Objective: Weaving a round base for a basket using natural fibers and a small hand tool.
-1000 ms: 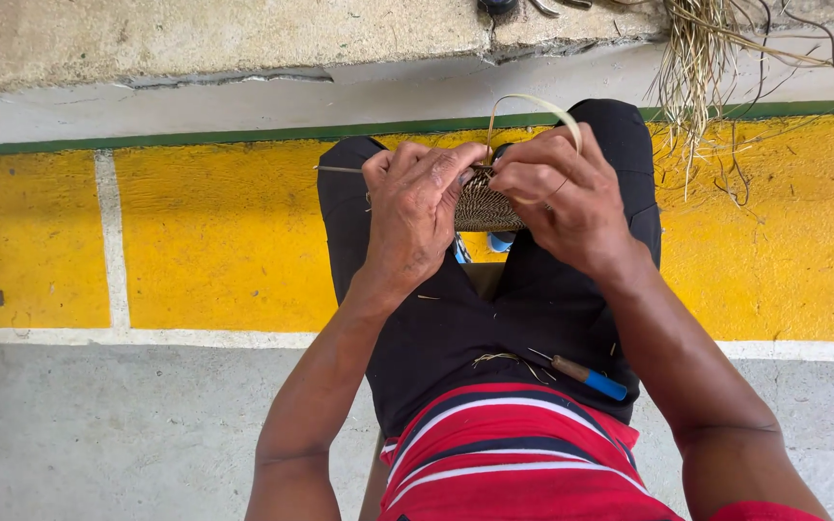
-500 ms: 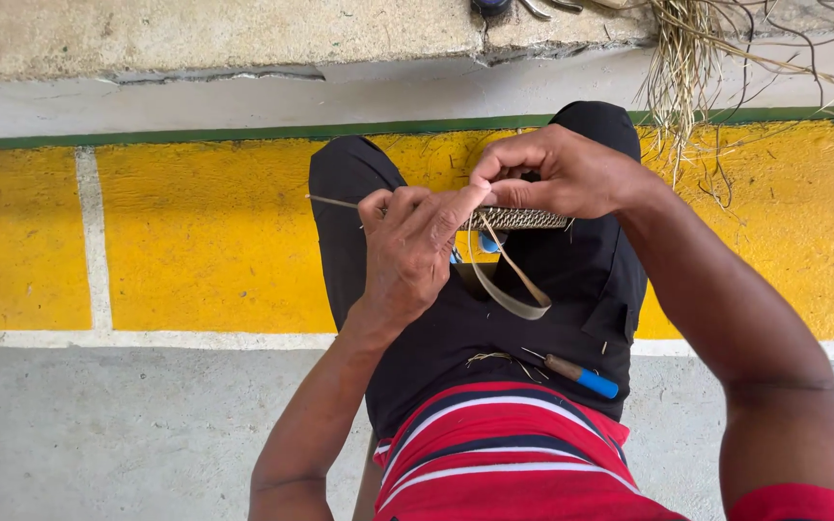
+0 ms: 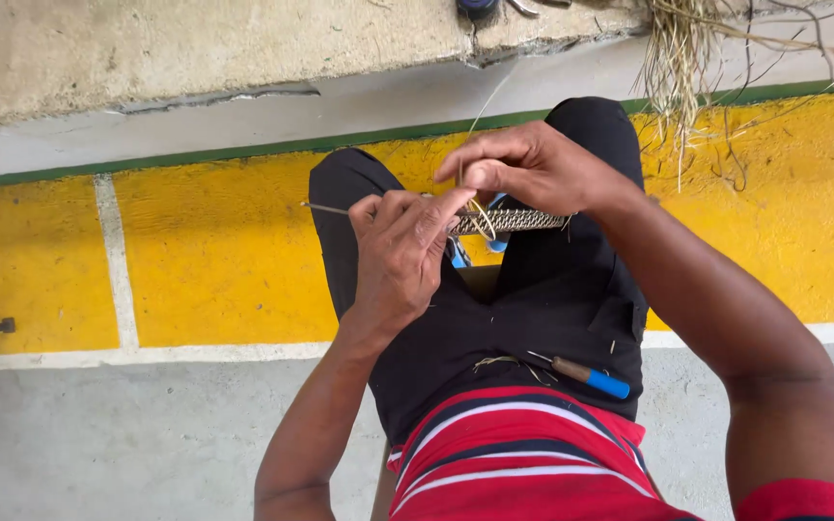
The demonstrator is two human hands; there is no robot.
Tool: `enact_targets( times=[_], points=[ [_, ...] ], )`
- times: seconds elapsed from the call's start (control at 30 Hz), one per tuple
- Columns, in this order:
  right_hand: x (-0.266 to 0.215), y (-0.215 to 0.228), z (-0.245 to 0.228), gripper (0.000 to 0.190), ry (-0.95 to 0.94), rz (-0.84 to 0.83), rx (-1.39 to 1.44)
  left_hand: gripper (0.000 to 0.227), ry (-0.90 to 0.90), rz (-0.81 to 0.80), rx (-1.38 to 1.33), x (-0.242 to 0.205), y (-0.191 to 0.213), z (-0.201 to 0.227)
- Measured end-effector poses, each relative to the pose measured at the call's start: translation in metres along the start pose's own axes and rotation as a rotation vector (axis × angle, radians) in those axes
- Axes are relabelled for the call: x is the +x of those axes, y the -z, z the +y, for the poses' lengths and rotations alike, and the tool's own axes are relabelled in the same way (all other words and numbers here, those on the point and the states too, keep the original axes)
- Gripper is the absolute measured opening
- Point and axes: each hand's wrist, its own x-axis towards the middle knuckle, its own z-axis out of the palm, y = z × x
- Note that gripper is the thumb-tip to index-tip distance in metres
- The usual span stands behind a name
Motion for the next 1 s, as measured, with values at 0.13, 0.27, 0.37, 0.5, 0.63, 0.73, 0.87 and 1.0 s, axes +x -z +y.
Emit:
enact_targets(
  times=[0.13,0.27,0.37,0.5,0.63,0.73,0.87,1.0],
  points=[
    [0.022,-0.007,0.004,0.030,0.264,0.063,-0.456,0.038,-0.003,-0.037,-0.003,-0.002,0.004,0.006],
    [0.088,0.006,0.057,0.041,0.250,0.204,-0.876,0.033,-0.016,-0.051,0.039,0.000,0.006,0.011],
    [0.129,0.007,0.060,0.036,0.483,0.275,-1.034,0.029,0.009,-0.042,0.054,-0.002,0.007,0.012],
    [0.146,-0.001,0.072,0.023,0.780,0.367,-1.190,0.024,0.056,-0.052,0.033,-0.004,0.006,0.011],
    [0.133,0.007,0.065,0.035,0.465,0.290,-1.169,0.026,0.018,-0.078,0.016,0.004,0.016,0.014],
    [0.073,0.023,0.007,0.049,0.020,0.115,-0.774,0.035,0.091,-0.068,-0.090,0.003,0.034,0.003],
    [-0.016,0.012,-0.041,0.035,-0.054,0.082,-0.516,0.023,0.094,-0.078,0.034,-0.014,0.048,-0.027],
    [-0.058,-0.021,-0.049,0.034,0.088,0.073,-0.355,0.018,0.068,-0.100,0.030,-0.015,0.050,-0.020]
  ],
)
